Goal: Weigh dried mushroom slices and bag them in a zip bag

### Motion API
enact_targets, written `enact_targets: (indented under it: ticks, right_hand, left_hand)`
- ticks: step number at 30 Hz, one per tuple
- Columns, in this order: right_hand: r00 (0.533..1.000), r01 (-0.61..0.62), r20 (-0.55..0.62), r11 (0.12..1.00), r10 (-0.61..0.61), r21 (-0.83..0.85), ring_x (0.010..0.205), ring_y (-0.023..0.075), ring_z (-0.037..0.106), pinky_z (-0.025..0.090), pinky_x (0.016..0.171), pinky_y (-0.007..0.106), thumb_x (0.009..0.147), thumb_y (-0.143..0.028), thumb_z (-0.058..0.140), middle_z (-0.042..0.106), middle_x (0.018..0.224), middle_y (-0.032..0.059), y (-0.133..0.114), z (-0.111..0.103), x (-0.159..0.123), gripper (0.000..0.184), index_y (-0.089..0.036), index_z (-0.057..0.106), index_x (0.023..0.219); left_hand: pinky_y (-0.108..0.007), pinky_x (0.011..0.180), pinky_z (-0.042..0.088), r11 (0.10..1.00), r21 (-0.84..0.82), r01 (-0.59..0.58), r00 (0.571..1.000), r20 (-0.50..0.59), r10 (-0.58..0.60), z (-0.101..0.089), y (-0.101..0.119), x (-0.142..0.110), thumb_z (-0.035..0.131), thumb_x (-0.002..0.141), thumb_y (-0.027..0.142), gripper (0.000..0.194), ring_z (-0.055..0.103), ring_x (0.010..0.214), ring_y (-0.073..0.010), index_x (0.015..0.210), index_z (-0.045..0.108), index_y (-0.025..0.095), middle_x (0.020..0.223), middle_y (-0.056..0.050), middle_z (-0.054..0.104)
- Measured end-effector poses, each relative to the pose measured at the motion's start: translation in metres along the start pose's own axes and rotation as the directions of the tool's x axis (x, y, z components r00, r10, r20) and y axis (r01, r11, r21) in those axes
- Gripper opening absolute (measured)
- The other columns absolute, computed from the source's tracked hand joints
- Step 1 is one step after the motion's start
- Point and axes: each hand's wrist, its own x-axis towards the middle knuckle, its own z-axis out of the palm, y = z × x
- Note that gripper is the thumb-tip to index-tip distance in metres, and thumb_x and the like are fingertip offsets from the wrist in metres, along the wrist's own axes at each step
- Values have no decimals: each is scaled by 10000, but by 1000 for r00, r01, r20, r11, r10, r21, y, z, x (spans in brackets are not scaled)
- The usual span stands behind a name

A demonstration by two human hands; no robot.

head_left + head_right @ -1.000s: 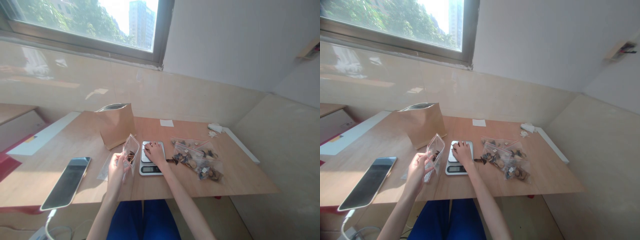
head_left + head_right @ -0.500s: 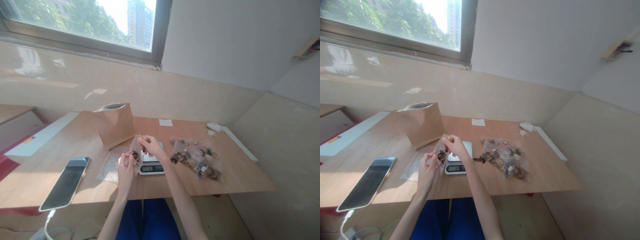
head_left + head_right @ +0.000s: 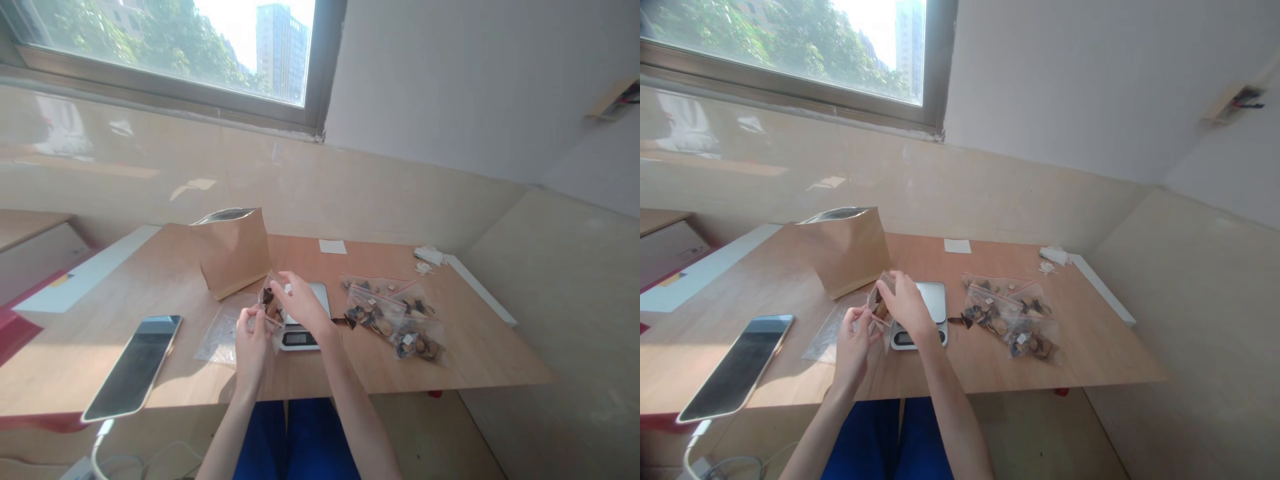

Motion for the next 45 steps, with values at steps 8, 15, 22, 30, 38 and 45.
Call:
enact_targets:
  ticks: [8, 15, 22, 30, 38, 45]
  right_hand:
    - [998, 66, 7, 977, -69, 202, 1310, 225, 357, 354, 1045, 394, 781, -472, 599, 362, 1428, 105, 21, 5, -60, 736, -241, 262, 1393]
    - [966, 141, -256, 891, -29, 432, 1093, 185, 582, 453, 941, 331, 913, -381, 426, 637, 1151, 82, 31, 6, -72, 298, -210, 558, 1118]
    - [964, 118, -265, 856, 23, 503, 1033, 190, 622, 471, 912, 345, 927, -444, 359, 663, 1116, 97, 39, -15, -89, 379, -199, 547, 1148]
    - [916, 88, -400, 962, 24, 259, 942, 200, 639, 477, 844, 316, 933, -478, 285, 695, 1015, 82, 39, -30, -99, 476, -197, 650, 1052]
    - [884, 94, -454, 905, 116, 415, 645, 179, 643, 498, 652, 285, 842, -474, 506, 694, 696, 38, 39, -35, -107, 317, -190, 630, 776]
    - [856, 63, -481, 884, 191, 463, 814, 195, 656, 501, 747, 292, 862, -460, 474, 709, 855, 60, 38, -30, -121, 328, -188, 655, 884]
  left_hand:
    - [-239, 608, 493, 994, -112, 14, 1000, 13, -13, 7, 16, -22, 588, 717, 480, 310, 571, 721, -132, 768, 475, 196, 775, 6, 552]
    - [-393, 959, 403, 958, 116, -261, 961, -65, 270, 1, 14, -32, 513, 786, 483, 329, 430, 1210, -243, 962, 554, 208, 1236, -91, 481]
    - [-346, 818, 473, 992, 30, -121, 981, 157, 115, -15, 21, -18, 582, 725, 524, 424, 621, 871, -214, 967, 601, 176, 932, -83, 666]
    - [-275, 680, 485, 979, 86, -185, 983, 20, 184, -10, 29, -31, 644, 679, 512, 362, 624, 702, -177, 806, 656, 173, 739, -42, 678]
    - [-217, 534, 465, 983, -89, -163, 987, -2, 163, -5, 35, -41, 626, 723, 476, 301, 565, 527, -109, 716, 564, 182, 602, 17, 614]
    - [-234, 578, 492, 985, -88, -151, 989, -7, 151, -5, 30, -44, 640, 712, 471, 296, 601, 577, -129, 749, 609, 179, 633, -4, 647]
